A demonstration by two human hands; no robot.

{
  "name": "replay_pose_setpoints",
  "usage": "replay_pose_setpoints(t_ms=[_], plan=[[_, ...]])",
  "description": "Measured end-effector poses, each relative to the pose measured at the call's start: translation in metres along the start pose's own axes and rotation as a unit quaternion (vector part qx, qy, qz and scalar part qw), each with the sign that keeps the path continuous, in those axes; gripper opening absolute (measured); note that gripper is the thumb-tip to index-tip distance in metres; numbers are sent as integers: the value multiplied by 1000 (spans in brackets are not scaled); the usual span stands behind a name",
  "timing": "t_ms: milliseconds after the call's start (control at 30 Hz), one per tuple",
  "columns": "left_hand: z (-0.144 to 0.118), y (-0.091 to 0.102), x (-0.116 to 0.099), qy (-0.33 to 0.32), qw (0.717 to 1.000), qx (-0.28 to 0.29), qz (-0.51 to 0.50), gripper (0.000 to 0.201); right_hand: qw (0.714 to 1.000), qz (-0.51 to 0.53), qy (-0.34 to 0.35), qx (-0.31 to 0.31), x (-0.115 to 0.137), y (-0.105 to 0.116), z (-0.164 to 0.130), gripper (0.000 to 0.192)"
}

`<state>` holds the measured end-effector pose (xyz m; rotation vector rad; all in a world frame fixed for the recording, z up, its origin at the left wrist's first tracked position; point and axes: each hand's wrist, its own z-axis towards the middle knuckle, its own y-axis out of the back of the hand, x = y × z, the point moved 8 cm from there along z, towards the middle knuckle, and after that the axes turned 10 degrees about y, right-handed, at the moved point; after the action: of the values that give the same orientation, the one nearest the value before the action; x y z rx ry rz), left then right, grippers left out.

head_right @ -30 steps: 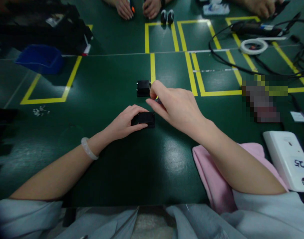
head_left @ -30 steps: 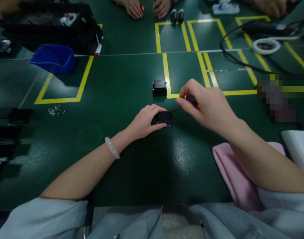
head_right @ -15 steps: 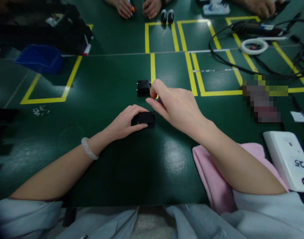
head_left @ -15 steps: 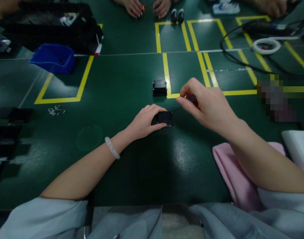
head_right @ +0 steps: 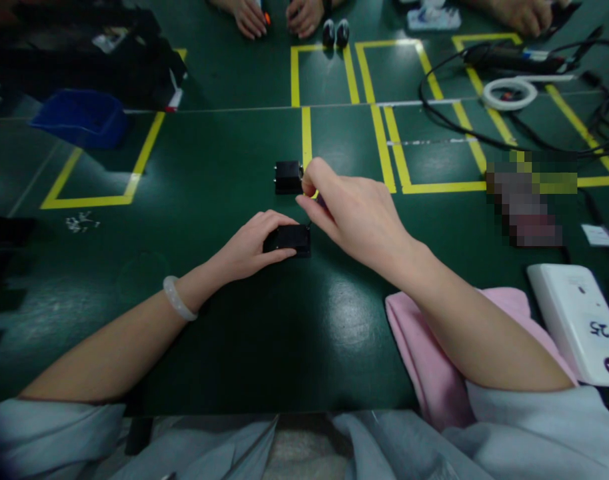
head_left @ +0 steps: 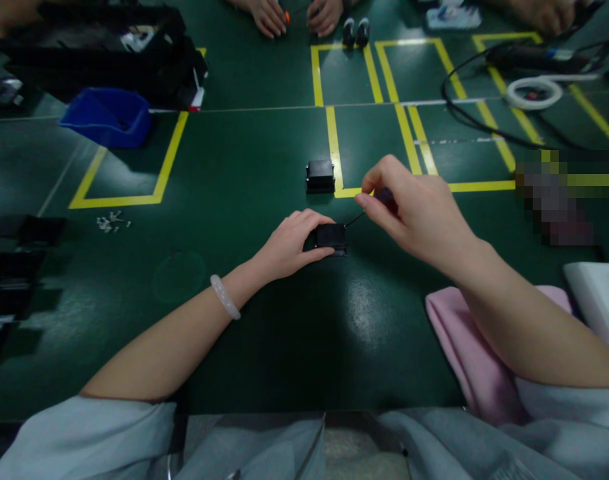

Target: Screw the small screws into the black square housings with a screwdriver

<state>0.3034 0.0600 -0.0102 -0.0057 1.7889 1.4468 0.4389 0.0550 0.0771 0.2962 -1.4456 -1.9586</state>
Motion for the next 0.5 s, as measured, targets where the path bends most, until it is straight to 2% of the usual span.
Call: replay_pose_setpoints(t_ms=[500], plan=[[0, -1, 0, 0, 1000, -1, -1, 37, 1000, 0, -14, 10, 0, -1, 0, 25]])
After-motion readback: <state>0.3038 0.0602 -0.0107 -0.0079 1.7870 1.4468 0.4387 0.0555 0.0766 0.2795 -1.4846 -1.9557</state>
